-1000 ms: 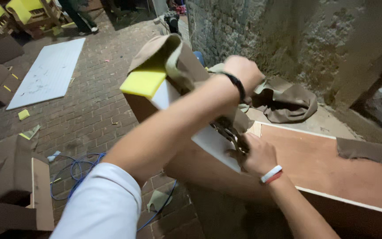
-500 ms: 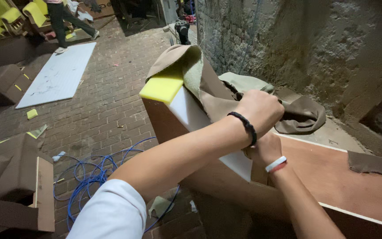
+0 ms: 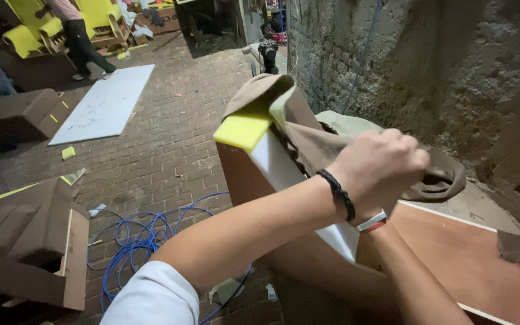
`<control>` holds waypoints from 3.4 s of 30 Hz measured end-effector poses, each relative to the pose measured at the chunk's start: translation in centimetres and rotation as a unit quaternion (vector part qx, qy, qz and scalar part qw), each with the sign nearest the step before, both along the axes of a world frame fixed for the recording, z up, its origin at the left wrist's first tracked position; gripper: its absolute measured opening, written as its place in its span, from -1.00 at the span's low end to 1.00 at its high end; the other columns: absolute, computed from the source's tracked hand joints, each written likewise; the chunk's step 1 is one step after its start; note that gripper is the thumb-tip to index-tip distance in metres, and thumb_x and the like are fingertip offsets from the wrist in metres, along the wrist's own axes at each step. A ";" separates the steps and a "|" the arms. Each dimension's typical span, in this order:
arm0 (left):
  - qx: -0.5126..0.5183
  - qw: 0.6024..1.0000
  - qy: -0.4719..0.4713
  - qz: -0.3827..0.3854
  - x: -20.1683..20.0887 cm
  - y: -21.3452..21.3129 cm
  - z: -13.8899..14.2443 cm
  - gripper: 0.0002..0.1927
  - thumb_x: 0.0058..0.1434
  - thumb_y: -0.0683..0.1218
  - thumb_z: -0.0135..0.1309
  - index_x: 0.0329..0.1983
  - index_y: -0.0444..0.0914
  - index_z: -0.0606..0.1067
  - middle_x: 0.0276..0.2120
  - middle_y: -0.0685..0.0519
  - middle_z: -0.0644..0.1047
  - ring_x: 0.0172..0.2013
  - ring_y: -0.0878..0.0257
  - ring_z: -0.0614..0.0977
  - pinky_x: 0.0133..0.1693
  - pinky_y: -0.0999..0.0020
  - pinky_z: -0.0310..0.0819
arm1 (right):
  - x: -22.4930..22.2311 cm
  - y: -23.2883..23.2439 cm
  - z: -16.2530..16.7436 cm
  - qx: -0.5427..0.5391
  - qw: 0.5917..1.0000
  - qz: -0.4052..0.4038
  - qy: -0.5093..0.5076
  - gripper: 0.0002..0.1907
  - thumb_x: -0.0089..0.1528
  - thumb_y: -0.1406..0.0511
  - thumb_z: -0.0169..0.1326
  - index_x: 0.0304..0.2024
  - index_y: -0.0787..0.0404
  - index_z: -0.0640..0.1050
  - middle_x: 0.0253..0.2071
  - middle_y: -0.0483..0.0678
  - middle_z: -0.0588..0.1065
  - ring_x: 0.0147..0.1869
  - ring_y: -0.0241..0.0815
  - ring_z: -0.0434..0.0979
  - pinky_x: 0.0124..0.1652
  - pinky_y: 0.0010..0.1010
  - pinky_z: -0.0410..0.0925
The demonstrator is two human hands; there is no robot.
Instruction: The person stretches brown tufted fabric over the foam and wooden frame of a furniture piece, pulls the fabric edges taut around the frame, and uses a pneumatic nail gun to fasten the fabric to the wood. They also use scissors to trim excess fabric and press the tufted surface to shape it.
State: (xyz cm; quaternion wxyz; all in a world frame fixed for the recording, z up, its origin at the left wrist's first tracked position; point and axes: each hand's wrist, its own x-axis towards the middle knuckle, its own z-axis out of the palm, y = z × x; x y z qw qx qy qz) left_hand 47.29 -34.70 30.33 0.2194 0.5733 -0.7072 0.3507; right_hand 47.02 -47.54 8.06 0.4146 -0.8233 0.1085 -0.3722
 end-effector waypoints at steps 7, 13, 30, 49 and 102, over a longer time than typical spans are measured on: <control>-0.104 0.992 -0.011 -0.063 -1.7 1.0 2.0 -0.88 0.14 -0.10 0.15 -0.45 -0.22 0.49 -0.42 0.03 0.50 -0.30 0.14 0.61 -0.34 0.33 0.54 | 3.1 0.0 -0.5 -0.113 0.983 -0.142 0.029 -0.58 0.41 0.10 -0.04 0.24 0.13 0.34 0.12 -0.09 0.44 0.17 -0.29 0.40 0.10 -0.35 0.27; -0.056 0.994 0.050 -0.074 0.3 3.6 4.1 -0.85 0.13 -0.12 0.18 -0.31 -0.22 0.46 -0.30 0.04 0.52 -0.23 0.14 0.63 -0.25 0.36 0.57 | 2.1 2.5 6.4 -0.193 0.976 -0.098 -0.032 -0.66 0.31 0.09 0.10 0.00 0.13 0.40 -0.09 -0.07 0.45 -0.05 -0.20 0.44 -0.10 -0.31 0.30; 0.289 0.815 0.290 0.410 14.1 30.4 -2.6 -0.59 0.09 -0.04 0.18 0.05 -0.07 0.56 -0.06 -0.06 0.62 -0.01 -0.05 0.62 -0.03 0.04 0.51 | -9.6 17.0 11.9 -0.212 0.967 -0.138 -0.013 -0.77 0.09 0.16 0.33 -0.37 0.16 0.63 -0.48 -0.08 0.55 -0.51 -0.18 0.52 -0.51 -0.36 0.35; -0.108 0.810 0.543 -0.192 14.3 21.1 -16.5 -0.64 0.38 0.03 0.23 0.01 -0.36 0.55 0.15 -0.05 0.49 0.19 0.09 0.48 0.23 0.23 0.32 | -14.7 25.7 -2.3 0.222 0.843 -0.489 0.004 -0.54 0.19 0.09 0.36 -0.50 0.34 0.54 -0.66 -0.14 0.38 -0.55 -0.39 0.29 -0.52 -0.44 0.21; 0.331 0.617 0.462 -0.545 -5.0 20.3 -2.2 0.03 0.01 -0.11 0.46 0.52 -0.30 0.21 0.40 -0.04 0.37 0.40 0.16 0.38 0.43 0.26 0.25 | -36.9 41.7 21.3 -0.193 0.826 -0.527 0.046 -0.52 0.31 0.01 0.15 -0.03 0.30 0.62 -0.02 0.06 0.51 0.03 -0.13 0.47 0.00 -0.30 0.35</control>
